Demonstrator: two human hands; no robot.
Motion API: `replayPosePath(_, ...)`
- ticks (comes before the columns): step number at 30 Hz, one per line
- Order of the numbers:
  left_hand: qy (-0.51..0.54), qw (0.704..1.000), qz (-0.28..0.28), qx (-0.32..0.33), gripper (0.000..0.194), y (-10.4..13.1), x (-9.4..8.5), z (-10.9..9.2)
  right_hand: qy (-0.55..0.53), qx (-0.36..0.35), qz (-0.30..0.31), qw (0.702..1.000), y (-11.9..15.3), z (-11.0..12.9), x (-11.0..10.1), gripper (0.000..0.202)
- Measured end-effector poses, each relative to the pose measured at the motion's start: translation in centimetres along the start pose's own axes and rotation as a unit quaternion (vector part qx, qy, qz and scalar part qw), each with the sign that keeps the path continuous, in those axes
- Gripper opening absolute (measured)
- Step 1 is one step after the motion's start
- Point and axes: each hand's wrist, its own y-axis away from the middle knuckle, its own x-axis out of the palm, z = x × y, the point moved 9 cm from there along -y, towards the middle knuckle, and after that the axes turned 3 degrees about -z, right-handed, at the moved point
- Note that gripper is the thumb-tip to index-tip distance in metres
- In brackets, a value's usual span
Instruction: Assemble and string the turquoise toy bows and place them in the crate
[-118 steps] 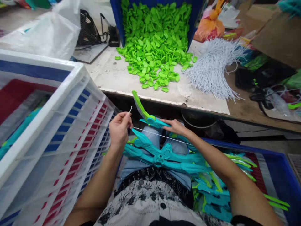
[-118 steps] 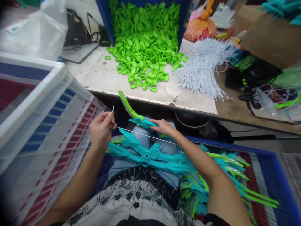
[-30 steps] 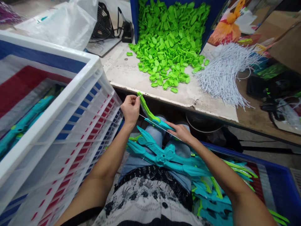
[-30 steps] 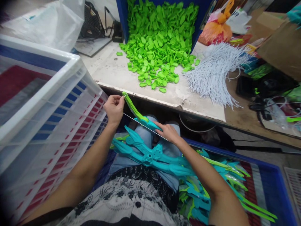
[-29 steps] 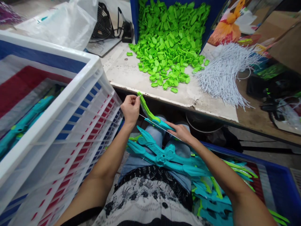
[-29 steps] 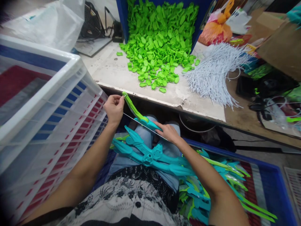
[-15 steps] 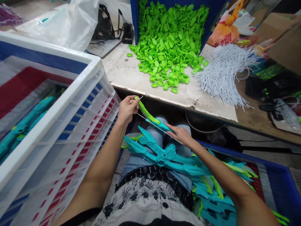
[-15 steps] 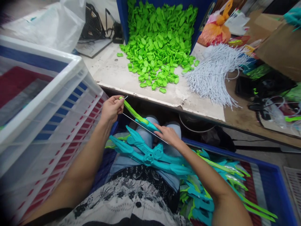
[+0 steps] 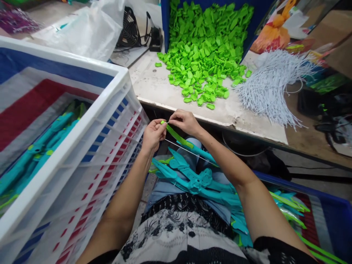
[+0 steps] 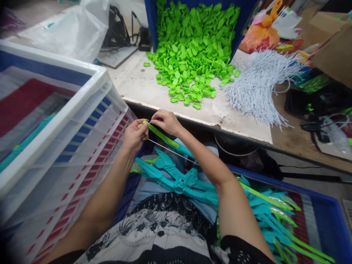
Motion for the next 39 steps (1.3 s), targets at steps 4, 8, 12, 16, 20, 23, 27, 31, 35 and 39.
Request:
replayPosePath(4, -0.031, 0.999, -0.004, -0.013, 0.038, 0.2, -0.3, 0.3, 0.054, -0.014, -0.010, 0.998, 0.5, 1.1, 0.5, 0.017)
replayPosePath(8, -0.199, 0.976, -0.064, 0.063, 0.024, 0.3, -1.2, -0.8, 0.070, 0.007, -0.068, 0.995, -0.1, -0.5, -0.4, 0.018)
replayPosePath(12, -0.294, 0.925, -0.102, 0.217, 0.006, 1.9, -0.6, -2.8, 0.055, 0.081, -0.192, 0.977, -2.1, -6.4, -5.9, 0.027)
replayPosePath(16, -0.282, 0.929, -0.006, 0.240, 0.016, 2.3, 2.0, -3.2, 0.022, 0.084, -0.301, 0.950, -2.3, -5.7, -10.3, 0.041)
replayPosePath(20, -0.098, 0.992, 0.018, 0.078, 0.019, -0.2, 2.1, -2.6, 0.044, -0.029, -0.191, 0.980, 0.0, 3.3, -4.2, 0.031)
replayPosePath(23, -0.020, 1.000, -0.006, 0.004, 0.019, -1.5, 1.3, -2.9, 0.043, -0.059, -0.194, 0.978, 2.8, 6.4, -0.2, 0.021)
replayPosePath(27, -0.182, 0.977, -0.049, 0.103, 0.014, -1.0, -0.1, -6.7, -0.013, 0.002, -0.237, 0.972, 3.8, 4.0, 1.0, 0.015)
replayPosePath(31, -0.149, 0.980, -0.067, 0.110, 0.015, 0.0, 0.0, -7.7, -0.095, 0.052, -0.280, 0.954, 3.3, 2.5, 0.7, 0.017)
replayPosePath(35, -0.026, 0.999, -0.022, -0.024, 0.020, -0.3, 0.8, -4.6, -0.137, 0.080, -0.332, 0.930, 3.2, 2.4, 0.0, 0.017)
replayPosePath(39, 0.013, 0.997, 0.023, -0.074, 0.026, -0.3, 1.0, -3.2, -0.148, 0.087, -0.330, 0.928, 2.7, 2.2, -0.2, 0.017)
